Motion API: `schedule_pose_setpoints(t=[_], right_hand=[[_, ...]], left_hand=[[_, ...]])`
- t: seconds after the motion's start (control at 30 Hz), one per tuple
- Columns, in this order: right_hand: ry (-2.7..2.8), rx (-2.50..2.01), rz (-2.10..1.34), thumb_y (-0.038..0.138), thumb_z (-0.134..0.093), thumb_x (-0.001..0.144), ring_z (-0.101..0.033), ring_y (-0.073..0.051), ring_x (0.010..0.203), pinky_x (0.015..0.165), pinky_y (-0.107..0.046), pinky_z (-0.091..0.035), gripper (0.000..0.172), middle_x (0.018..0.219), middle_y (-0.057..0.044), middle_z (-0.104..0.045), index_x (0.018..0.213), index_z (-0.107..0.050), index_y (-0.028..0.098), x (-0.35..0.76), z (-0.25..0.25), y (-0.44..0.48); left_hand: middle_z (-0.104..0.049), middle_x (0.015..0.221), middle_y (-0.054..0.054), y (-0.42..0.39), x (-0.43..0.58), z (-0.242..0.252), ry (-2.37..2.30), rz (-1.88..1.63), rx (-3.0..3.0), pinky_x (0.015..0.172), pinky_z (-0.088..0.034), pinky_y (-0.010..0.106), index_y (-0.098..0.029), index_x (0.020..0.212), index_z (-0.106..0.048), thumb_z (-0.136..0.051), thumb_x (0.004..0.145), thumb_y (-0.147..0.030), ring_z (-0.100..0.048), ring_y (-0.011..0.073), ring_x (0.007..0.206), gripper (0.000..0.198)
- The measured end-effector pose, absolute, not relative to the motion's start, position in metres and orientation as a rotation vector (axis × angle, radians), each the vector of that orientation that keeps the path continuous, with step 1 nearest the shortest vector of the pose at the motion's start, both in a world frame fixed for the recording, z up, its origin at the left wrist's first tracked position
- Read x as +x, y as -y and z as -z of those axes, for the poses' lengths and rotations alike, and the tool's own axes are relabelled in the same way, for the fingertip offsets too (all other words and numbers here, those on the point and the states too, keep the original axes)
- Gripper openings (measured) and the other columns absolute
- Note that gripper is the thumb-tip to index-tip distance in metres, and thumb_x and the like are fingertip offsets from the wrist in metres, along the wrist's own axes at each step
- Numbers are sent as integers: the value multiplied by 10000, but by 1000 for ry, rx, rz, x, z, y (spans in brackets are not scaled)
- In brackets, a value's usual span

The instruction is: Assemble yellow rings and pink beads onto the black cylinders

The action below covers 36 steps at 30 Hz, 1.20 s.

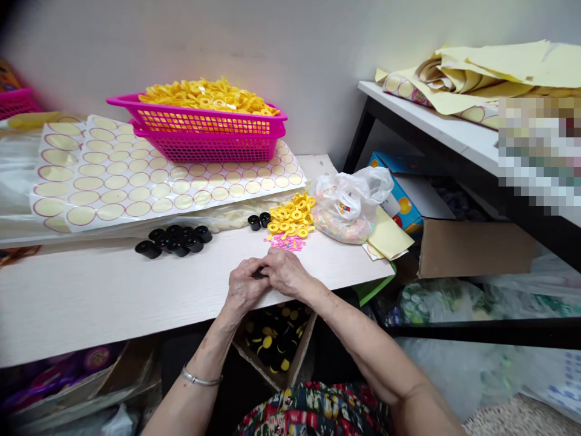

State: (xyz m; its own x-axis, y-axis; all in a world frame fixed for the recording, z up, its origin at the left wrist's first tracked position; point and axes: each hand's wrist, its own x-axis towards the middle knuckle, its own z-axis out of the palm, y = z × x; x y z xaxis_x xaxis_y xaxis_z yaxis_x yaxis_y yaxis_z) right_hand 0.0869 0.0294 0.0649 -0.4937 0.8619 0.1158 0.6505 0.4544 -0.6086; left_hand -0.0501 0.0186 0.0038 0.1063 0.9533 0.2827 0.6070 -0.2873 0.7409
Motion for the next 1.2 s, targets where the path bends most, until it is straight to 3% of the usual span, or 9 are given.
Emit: schedule_pose_setpoints(t=[0.13,0.4,0.57,0.67,0.77,0.9,1.03,1.2], right_hand=[[1981,-1145,-957,112,-571,732,-500,-110,684,656,-228,-383,83,684,12,-538,734,-642,154,99,-54,-48],[2207,-1703,-184,232,-510,795,-438,-233,915,738,-339,-370,146,1000,-108,-520,871,-618,170,82,-47,-112],[2217,-1625,-103,194,-446,834,-412,-236,923,793,-369,-348,172,970,-116,-534,824,-614,164,85,-49,-116],[1860,-1461,-306,242,-489,820,-447,-190,866,805,-331,-355,154,850,-62,-555,759,-609,165,98,-54,-109],[1355,-1278,-795,285,-560,746,-470,-128,667,661,-272,-384,133,679,4,-525,737,-599,159,111,-59,-97],[933,-1116,-1329,301,-687,596,-401,-72,472,481,-219,-313,240,558,48,-507,758,-594,151,117,-65,-68],[1042,-997,-1502,271,-726,570,-437,-69,488,480,-213,-323,224,594,28,-561,717,-608,150,113,-74,-33],[1207,-1108,-1469,262,-687,633,-470,-88,573,547,-226,-369,172,654,18,-579,761,-640,157,103,-84,0]], left_hand=[[-607,721,-7,-18,-50,-3,-1563,-1036,1952,670,-407,267,-216,803,-655,-642,636,-243,-519,156,719,170],[-629,785,3,-17,-51,-8,-1562,-1036,1883,715,-434,293,-204,786,-638,-696,593,-247,-548,169,761,205],[-632,789,7,-17,-51,-8,-1549,-1050,1873,725,-449,300,-197,793,-643,-713,588,-244,-556,167,758,222],[-637,866,32,-18,-52,-8,-1519,-1109,1842,774,-459,325,-185,894,-645,-761,545,-284,-561,190,828,381],[-617,963,69,-17,-53,-13,-1476,-1243,1731,769,-473,327,-170,979,-632,-794,507,-364,-558,200,869,535],[-617,887,59,-11,-48,-34,-1429,-1509,1415,649,-461,257,-155,892,-653,-701,655,-389,-552,144,745,337],[-607,643,26,-1,-40,-63,-1273,-1378,1077,482,-383,197,-125,796,-683,-663,694,-405,-491,87,541,299],[-565,492,15,11,-36,-81,-1195,-1113,793,357,-231,156,-98,703,-694,-749,565,-377,-394,45,398,315]])
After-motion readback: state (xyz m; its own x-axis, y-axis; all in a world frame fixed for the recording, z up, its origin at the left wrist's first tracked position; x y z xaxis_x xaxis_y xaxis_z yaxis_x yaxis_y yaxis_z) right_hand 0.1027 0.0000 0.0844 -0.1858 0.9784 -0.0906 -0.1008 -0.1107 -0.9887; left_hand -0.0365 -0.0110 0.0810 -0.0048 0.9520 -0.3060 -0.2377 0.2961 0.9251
